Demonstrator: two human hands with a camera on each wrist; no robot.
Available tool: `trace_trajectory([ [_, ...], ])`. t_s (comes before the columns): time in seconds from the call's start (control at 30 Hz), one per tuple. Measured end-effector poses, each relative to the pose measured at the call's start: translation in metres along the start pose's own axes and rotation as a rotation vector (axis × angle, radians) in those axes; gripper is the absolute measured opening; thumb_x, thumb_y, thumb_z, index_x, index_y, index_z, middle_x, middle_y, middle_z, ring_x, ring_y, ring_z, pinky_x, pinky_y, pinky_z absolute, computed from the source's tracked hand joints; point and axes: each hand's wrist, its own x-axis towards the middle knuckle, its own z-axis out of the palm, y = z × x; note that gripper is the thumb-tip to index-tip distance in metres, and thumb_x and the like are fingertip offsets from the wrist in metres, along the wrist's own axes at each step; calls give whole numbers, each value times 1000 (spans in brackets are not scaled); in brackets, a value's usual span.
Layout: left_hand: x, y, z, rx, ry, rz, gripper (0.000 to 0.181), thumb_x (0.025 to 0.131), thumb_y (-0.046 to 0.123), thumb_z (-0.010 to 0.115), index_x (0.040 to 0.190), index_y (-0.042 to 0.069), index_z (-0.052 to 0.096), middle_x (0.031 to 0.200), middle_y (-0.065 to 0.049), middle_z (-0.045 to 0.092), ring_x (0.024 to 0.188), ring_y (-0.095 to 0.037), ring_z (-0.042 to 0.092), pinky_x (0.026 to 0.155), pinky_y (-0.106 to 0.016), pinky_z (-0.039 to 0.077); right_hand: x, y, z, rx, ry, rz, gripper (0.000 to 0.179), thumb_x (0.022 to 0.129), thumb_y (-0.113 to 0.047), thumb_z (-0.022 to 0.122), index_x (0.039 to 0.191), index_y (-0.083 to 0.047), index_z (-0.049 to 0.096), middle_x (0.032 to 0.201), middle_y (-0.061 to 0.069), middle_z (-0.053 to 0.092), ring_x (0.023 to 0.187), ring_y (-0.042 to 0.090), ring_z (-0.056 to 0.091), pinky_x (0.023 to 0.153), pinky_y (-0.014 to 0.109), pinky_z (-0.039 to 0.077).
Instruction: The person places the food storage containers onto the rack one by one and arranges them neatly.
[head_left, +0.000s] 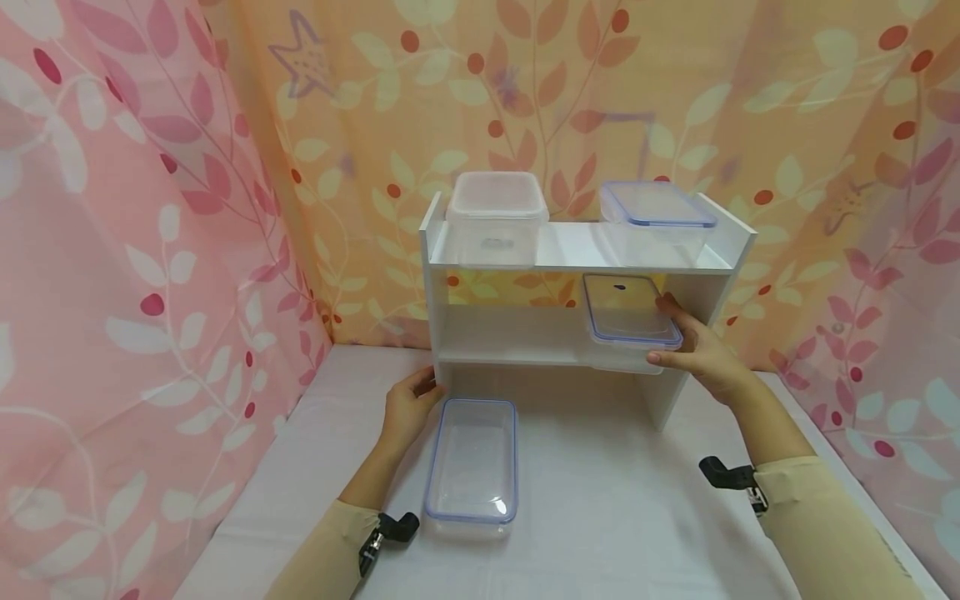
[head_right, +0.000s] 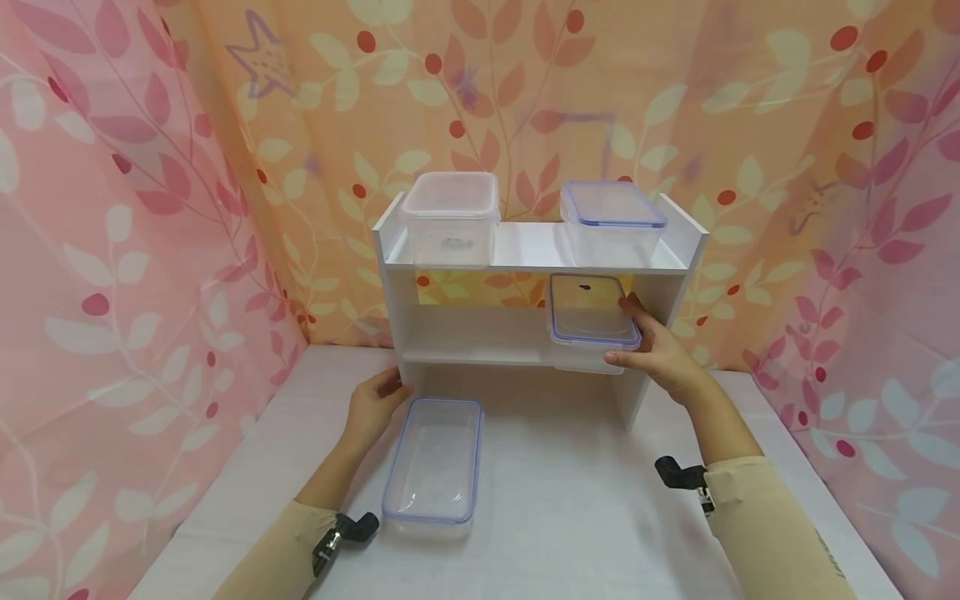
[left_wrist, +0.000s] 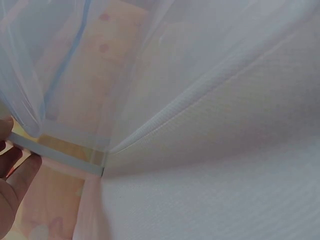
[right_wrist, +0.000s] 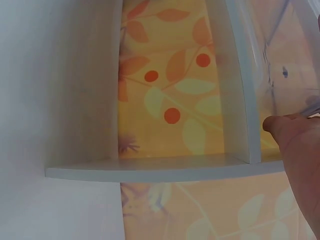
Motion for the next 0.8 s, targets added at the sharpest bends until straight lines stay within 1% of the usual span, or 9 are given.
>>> trace_trajectory([
  [0.17,0,0,0,-8,-3,6,45,93,10,76,135,-1,65,132,-19,68,118,-34,68,92,-39,59,-4,-3,1,-13,5,24,104,91,-3,72,166,-19,2,173,3,-12,157,36,-7,117,73,13],
  [0.2,0,0,0,-8,-4,7,46,92,11,77,135,0,65,132,-19,68,118,-34,68,92,-38,59,-5,-4,1,-20,8,26,104,91,-3,71,166,-20,2,173,4,-10,156,38,-3,119,68,18],
  [0.27,0,-1,1,-9,-5,10,46,92,11,77,135,0,65,132,-18,68,118,-33,68,93,-39,59,-7,-5,2,-32,16,27,103,92,-4,71,166,-20,2,172,8,-7,152,43,9,120,51,33],
  [0.33,0,-2,1,-6,-7,11,46,92,12,77,135,0,65,131,-18,69,118,-33,68,92,-39,60,-10,-6,3,-33,21,22,102,93,-3,70,166,-19,1,170,12,-3,147,45,18,111,30,44],
  [0.4,0,-3,1,-3,-6,12,46,92,12,77,135,0,65,131,-18,69,118,-33,69,92,-40,60,-13,-7,5,-38,30,7,100,94,-2,69,166,-15,1,170,16,0,145,48,24,97,13,46],
  [0.43,0,-2,1,-1,-5,14,46,92,13,77,135,0,65,130,-17,69,117,-33,69,92,-40,60,-14,-8,6,-35,39,0,99,94,-2,69,166,-13,1,170,18,2,145,50,24,94,9,45],
  [0.6,0,-1,0,10,2,9,44,93,13,77,134,1,66,130,-17,70,117,-33,69,92,-41,60,-23,-16,10,-42,94,-9,95,96,-2,69,165,-7,4,169,24,8,151,52,18,93,5,44],
  [0.73,0,-1,0,10,2,1,45,93,11,76,135,0,65,132,-19,68,118,-34,68,93,-43,59,-29,-22,15,-10,134,-13,92,97,-2,67,164,-4,4,169,26,6,153,49,12,94,5,44],
  [0.8,0,-1,0,14,2,1,45,93,11,76,135,0,65,133,-19,67,118,-34,68,94,-42,59,-32,-25,17,-3,162,-20,90,97,-2,67,164,-3,6,169,27,7,153,49,12,94,5,44],
])
